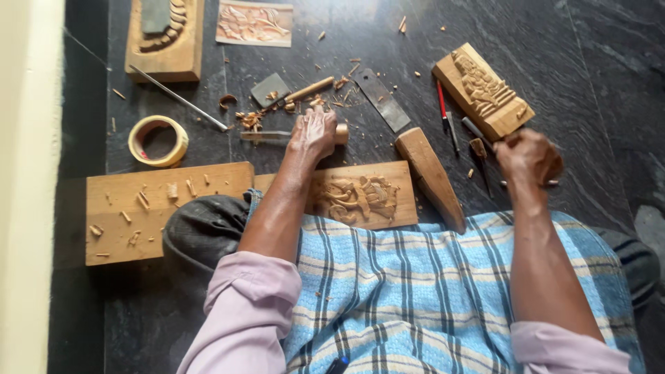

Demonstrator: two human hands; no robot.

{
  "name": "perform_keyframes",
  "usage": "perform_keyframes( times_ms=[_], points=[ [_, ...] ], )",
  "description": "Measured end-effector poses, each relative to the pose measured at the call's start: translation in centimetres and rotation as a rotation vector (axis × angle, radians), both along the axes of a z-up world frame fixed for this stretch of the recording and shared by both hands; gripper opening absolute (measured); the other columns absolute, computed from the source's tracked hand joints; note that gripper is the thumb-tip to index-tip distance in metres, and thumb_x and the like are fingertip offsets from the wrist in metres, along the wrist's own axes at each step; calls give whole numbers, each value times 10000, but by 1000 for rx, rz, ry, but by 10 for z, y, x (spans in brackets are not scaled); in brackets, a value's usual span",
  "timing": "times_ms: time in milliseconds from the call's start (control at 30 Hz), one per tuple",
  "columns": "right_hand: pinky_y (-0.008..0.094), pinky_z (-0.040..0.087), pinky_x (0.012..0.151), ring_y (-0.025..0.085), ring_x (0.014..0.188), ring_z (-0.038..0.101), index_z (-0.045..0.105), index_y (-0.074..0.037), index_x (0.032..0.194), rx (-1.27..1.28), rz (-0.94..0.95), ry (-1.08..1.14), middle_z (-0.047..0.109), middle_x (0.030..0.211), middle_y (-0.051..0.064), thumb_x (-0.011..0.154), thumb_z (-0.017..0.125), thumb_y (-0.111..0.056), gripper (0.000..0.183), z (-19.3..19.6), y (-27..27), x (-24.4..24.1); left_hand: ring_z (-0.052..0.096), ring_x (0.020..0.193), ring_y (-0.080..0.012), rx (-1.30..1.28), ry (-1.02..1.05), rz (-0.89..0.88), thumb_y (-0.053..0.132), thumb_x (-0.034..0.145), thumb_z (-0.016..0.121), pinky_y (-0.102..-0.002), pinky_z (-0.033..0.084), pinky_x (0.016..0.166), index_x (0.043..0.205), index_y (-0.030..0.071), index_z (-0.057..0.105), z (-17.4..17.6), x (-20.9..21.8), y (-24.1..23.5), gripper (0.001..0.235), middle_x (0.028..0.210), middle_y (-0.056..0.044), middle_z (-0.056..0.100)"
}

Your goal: The person carves a wooden block using a chisel and wooden mallet. They hold the chisel in the left hand and strike it with the mallet in the right hand to shape the wood, producing wood shavings.

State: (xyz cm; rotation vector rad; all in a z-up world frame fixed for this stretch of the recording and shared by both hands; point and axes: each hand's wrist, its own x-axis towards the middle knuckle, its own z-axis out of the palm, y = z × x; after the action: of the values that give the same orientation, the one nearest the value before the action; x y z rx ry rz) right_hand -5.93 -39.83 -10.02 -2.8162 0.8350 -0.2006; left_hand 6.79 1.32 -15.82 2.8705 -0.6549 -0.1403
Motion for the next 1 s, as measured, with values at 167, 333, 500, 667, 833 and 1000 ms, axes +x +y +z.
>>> perform_keyframes(
  times_ms=[167, 333, 500, 667, 833, 1000],
  points=[
    [337, 404, 661, 191, 739, 617, 789, -177, 1015, 60, -43, 337, 762, 927, 52, 772, 893, -379, 333, -10, 7, -4, 677, 1041, -350, -6, 153, 118, 54, 978, 504, -497, 563, 929, 1122, 57, 691, 54, 8, 20, 236, 1132, -231, 655],
    [372, 470, 726, 258, 877, 691, 763, -111, 1096, -83, 55, 145, 778, 984, 118, 893, 837, -430, 385, -21, -2, -1, 741, 872, -301, -9, 119, 290, -75, 876, 518, -450, 615, 821, 1045, 34, 714, 126, 11, 74, 281, 996, -220, 748],
    [451, 541, 795, 324, 991, 664, 773, -138, 1104, 60, -78, 312, 726, 1078, 149, 837, 833, -530, 478, -26, -12, 22, 705, 894, -273, -181, 78, 387, 109, 837, 713, -409, 569, 829, 1037, 75, 765, 147, 4, 97, 208, 1048, -178, 741],
    [388, 542, 720, 240, 842, 720, 772, -140, 1114, 34, 178, 154, 771, 1001, 97, 761, 838, -413, 451, -47, -2, 16, 734, 745, -186, -391, 356, 569, 159, 848, 754, -340, 581, 685, 1082, 62, 778, 131, -3, 95, 254, 912, -160, 787],
    [379, 479, 596, 206, 618, 607, 756, -64, 1009, -25, 223, 161, 719, 779, 131, 915, 720, -239, 202, -25, 13, 13, 731, 700, -153, -466, 124, 364, 193, 871, 749, -304, 605, 612, 1118, 64, 735, 126, 2, 78, 278, 933, -125, 771],
    [326, 482, 456, 202, 539, 626, 630, -4, 1037, -66, 417, -221, 704, 771, 167, 1044, 633, -162, 158, 16, 39, -3, 718, 713, -143, -539, 246, 329, 255, 854, 762, -286, 610, 598, 1144, 77, 735, 136, -27, 40, 341, 955, -116, 769]
  ],
)
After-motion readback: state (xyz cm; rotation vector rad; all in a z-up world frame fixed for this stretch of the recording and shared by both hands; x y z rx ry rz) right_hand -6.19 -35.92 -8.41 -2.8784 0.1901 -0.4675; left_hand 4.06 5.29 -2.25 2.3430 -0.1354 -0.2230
